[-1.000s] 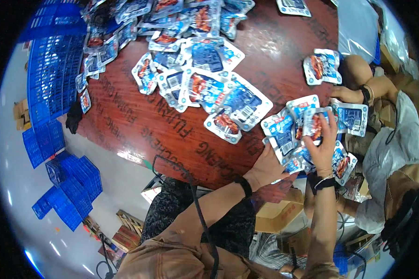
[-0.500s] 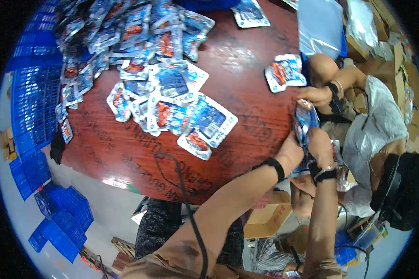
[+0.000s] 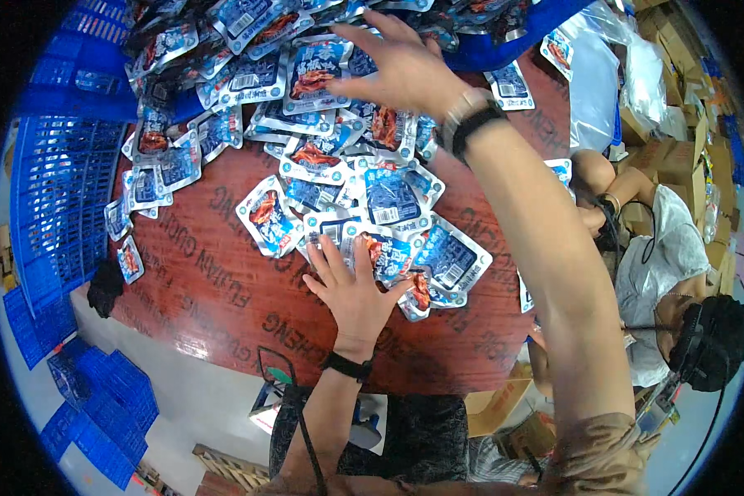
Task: Sorting and bagging small blue and white pouches into plastic bags.
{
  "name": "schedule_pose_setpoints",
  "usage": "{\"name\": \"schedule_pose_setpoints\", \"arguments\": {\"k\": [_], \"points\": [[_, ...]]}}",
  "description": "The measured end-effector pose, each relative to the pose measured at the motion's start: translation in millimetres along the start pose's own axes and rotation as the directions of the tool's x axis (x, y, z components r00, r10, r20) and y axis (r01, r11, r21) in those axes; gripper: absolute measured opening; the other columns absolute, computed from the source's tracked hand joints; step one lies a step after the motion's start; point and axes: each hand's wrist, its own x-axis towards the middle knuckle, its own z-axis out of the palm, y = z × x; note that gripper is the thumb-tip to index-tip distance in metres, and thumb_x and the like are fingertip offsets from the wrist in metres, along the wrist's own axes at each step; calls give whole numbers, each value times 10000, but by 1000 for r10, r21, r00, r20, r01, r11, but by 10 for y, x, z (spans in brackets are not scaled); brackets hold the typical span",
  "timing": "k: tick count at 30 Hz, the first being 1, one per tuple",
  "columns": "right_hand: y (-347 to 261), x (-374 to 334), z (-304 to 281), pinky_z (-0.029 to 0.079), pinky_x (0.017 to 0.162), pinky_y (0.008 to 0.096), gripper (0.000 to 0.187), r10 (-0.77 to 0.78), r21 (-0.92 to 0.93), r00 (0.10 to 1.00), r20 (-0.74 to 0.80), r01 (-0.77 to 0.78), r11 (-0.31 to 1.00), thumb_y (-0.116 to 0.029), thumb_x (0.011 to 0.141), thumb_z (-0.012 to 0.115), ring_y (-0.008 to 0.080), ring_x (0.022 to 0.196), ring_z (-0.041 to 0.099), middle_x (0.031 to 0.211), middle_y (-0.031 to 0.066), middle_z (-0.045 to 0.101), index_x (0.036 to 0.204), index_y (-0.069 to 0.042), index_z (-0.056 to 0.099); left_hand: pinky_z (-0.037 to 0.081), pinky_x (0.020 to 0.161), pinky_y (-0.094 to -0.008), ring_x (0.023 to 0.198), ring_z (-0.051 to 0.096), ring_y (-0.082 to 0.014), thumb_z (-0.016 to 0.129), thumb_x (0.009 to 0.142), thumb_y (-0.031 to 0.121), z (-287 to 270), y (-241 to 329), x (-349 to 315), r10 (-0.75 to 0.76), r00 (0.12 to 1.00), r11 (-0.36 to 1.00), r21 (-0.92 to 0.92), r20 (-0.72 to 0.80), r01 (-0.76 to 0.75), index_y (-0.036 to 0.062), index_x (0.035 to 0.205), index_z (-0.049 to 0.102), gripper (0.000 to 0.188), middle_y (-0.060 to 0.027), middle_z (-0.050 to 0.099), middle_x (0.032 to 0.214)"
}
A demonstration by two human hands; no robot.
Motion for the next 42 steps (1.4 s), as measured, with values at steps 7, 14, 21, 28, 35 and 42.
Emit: {"name": "schedule_pose_setpoints", "arguments": {"k": [7, 14, 21, 28, 35, 42], "points": [[-298, -649, 496, 245, 932, 773, 820, 88, -177, 955, 284, -38, 983, -604, 601, 749, 400, 1378, 248, 1452, 108, 376, 1345, -394, 477, 231, 927, -769, 1350, 87, -598, 749, 579, 689, 116, 310, -187, 0, 975, 993, -114, 221, 26, 110, 1457, 261, 1159, -341, 112, 1497], [-182, -2181, -60, 246, 928, 774, 716, 361, -46, 902, 237, -361, 932, -479, 683, 735, 443, 1374, 216, 1455, 167, 343, 1343, -340, 494, 229, 998, -718, 1312, 155, -622, 766, 670, 499, 449, 508, -824, 393, 917, 899, -243, 75, -365, 87, 1355, 403, 878, -346, 216, 1451], [690, -4103, -595, 306, 1066, 481, 882, 645, 26, 754, -119, -647, 762, -430, 642, 819, 442, 1299, 311, 1433, 213, 305, 1391, -152, 447, 260, 1003, -697, 1302, 201, -610, 812, 614, 351, 806, 1418, -1049, 762, 616, 622, -491, 199, -611, 177, 1307, 512, 774, -273, 247, 1466], [1122, -4718, -1159, 353, 1061, 437, 530, 898, 16, 338, 283, -937, 348, -69, 833, 521, 361, 1258, 457, 1340, 274, 464, 1355, -17, 447, 209, 1114, -558, 1333, 290, -473, 792, 590, 342, 1000, 2479, -679, 928, 303, 372, -504, 217, -779, 14, 1338, 437, 890, -247, 384, 1408], [357, -4724, -1556, 463, 822, 451, 239, 880, -278, 473, 42, -840, 465, -10, 769, 539, 379, 935, 582, 1001, 211, 618, 996, 17, 611, 212, 1111, -509, 1264, 428, -302, 641, 752, 220, 1077, 2746, -601, 839, 338, 473, -263, 426, -841, -16, 1187, 556, 502, -157, 539, 1267], [-812, -4520, -513, 392, 930, 540, 414, 638, 79, 758, 134, -650, 756, -131, 825, 604, 314, 1149, 513, 1269, 149, 511, 1228, -62, 537, 330, 1011, -518, 1172, 468, -386, 700, 654, 109, -23, 664, -286, 539, 803, 838, -254, 254, -483, 34, 1032, 608, 396, -194, 523, 1217]]}}
